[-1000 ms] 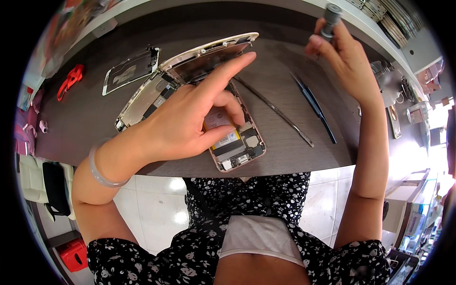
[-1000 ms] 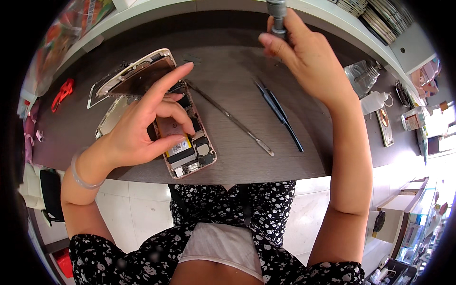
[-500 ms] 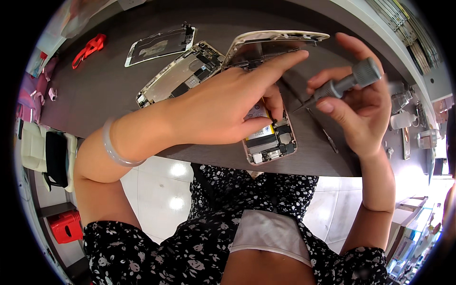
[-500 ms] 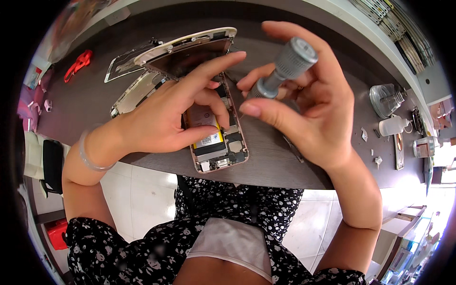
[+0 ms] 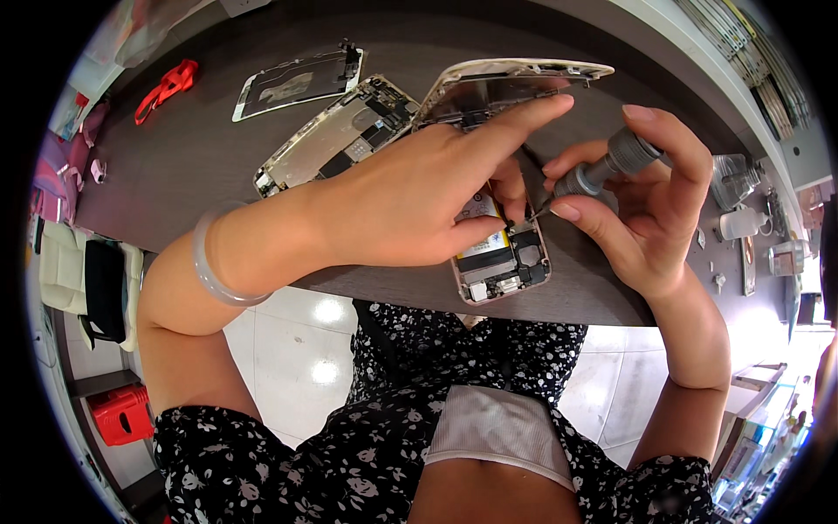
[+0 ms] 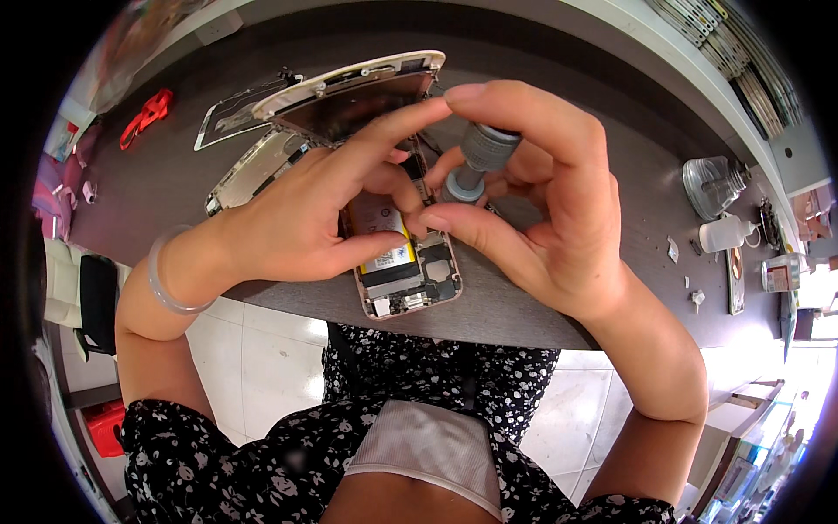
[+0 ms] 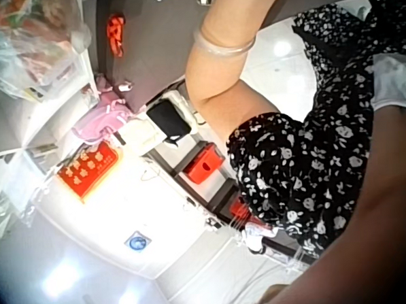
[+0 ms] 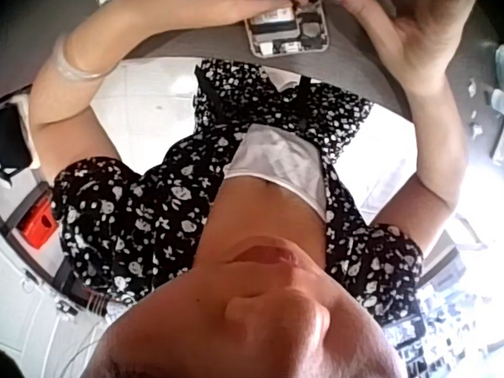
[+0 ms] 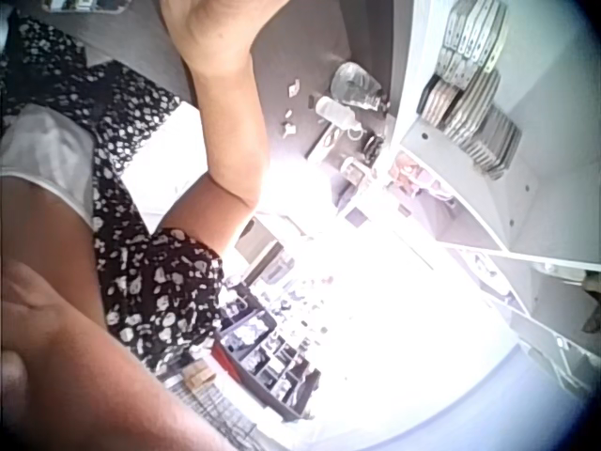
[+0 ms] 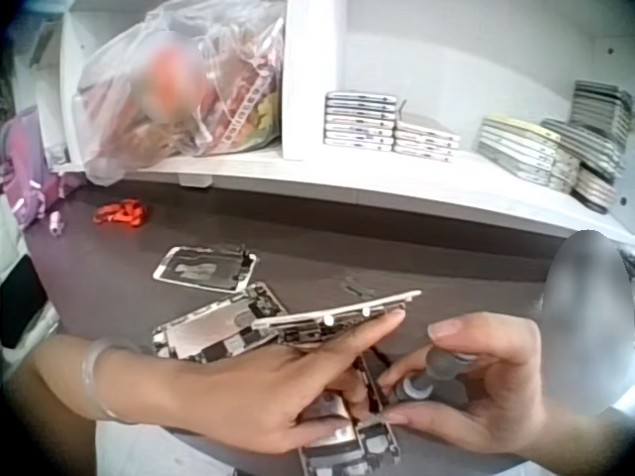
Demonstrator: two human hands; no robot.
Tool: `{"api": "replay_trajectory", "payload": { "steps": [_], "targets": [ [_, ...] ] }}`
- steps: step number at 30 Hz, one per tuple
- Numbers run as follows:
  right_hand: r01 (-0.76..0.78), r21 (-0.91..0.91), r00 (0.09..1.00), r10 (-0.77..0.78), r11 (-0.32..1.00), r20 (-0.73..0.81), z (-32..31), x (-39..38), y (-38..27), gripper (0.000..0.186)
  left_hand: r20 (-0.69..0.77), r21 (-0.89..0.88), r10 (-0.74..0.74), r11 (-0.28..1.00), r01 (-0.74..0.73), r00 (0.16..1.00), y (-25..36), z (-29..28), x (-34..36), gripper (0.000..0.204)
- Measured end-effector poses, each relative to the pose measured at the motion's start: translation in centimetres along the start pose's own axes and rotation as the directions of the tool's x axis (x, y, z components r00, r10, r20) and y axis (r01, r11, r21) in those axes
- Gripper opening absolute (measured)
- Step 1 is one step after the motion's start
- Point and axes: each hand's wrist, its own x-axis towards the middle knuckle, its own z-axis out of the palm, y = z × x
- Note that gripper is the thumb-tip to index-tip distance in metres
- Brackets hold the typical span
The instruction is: The person disassembles a smartphone, removes the old battery, and installs a new one. They use tweezers to disconnect components and a screwdriver to remove screws before placing the new battery into the chassis and reassembling the device.
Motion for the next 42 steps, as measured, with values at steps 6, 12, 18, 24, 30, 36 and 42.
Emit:
{"api": "replay_trajectory", "payload": {
  "steps": [6,12,18,24,30,36,42],
  "targets": [
    [-0.005,-0.020,0.999,0.005,1.000,-0.032,0.2,-0.3,0.2,0.076,0.012,-0.002,0.009,1.000,-0.009,1.000,0.0,-0.1,0.2,0.091],
    [0.124,-0.107,0.991,-0.129,0.986,-0.040,0.4,0.3,0.2,0.074,0.018,0.038,0.001,0.999,-0.002,1.000,0.4,-0.2,0.0,0.089],
    [0.128,-0.047,0.990,-0.125,0.991,0.072,-0.6,0.6,-0.6,0.069,-0.006,-0.026,0.009,1.000,-0.009,1.000,0.4,0.0,0.0,0.093],
    [0.112,0.088,0.990,-0.119,0.990,0.079,-0.5,0.3,0.3,0.067,0.006,0.010,0.041,0.999,-0.041,0.999,0.4,-0.1,0.4,0.092],
    [0.059,0.059,0.988,-0.066,0.997,0.140,-1.2,0.4,-0.2,0.065,0.010,0.002,0.036,0.999,-0.036,0.999,0.2,-0.1,0.3,0.092],
    [0.075,0.070,0.991,-0.082,0.995,0.109,-1.1,0.2,-0.1,0.066,-0.005,0.016,0.090,0.996,-0.090,0.996,-0.1,0.0,0.2,0.093],
    [0.076,0.069,0.990,-0.083,0.995,0.110,-1.1,0.3,-0.3,0.066,0.056,0.055,-0.020,0.998,0.017,0.998,0.7,-0.4,0.3,0.093]
  ]
}}
